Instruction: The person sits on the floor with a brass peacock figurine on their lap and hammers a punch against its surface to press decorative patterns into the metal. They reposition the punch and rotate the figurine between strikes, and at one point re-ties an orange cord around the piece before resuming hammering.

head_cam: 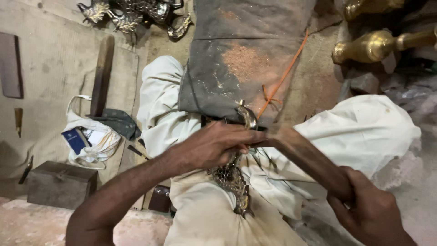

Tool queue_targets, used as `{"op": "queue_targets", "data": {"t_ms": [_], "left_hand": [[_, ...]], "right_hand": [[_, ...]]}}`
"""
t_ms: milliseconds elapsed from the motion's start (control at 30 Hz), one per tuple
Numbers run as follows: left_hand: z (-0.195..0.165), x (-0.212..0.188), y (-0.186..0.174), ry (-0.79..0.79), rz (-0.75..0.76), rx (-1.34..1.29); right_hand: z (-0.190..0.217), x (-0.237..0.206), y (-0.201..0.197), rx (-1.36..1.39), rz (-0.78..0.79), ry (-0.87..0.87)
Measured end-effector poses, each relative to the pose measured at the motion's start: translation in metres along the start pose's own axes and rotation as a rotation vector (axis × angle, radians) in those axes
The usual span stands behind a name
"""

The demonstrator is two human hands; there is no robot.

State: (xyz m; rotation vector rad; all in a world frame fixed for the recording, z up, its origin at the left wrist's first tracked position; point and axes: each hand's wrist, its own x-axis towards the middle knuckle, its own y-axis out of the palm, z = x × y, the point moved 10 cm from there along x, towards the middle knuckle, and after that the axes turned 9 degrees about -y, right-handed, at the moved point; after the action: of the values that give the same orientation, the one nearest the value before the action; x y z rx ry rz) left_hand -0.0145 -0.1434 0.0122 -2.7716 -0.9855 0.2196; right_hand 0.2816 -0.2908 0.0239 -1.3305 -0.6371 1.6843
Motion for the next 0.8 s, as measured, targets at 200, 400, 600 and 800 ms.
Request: {"op": "queue_targets", "data": {"t_ms": [200, 400, 600, 800], "left_hand": [[-0.010, 0.002, 0.006, -0.006, 0.179, -0.010], [0.005, -0.006, 0.011, 0.000, 0.125, 0.073], [0.072, -0.033, -0.017, -0.339, -0.300, -0.596], [0.093, -0.036, 0.006, -0.385, -0.326, -0.813]], "right_hand": [[0.016, 0.002, -0.005, 0.073, -0.103, -0.131], [0.020, 0.015, -0.022, -0.098, -0.098, -0.259], [0.034, 0.043, -0.083, -0.111, -0.207, -0.191], [0.086, 0.106, -0.114, -0.202, -0.033, -0.301]]}}
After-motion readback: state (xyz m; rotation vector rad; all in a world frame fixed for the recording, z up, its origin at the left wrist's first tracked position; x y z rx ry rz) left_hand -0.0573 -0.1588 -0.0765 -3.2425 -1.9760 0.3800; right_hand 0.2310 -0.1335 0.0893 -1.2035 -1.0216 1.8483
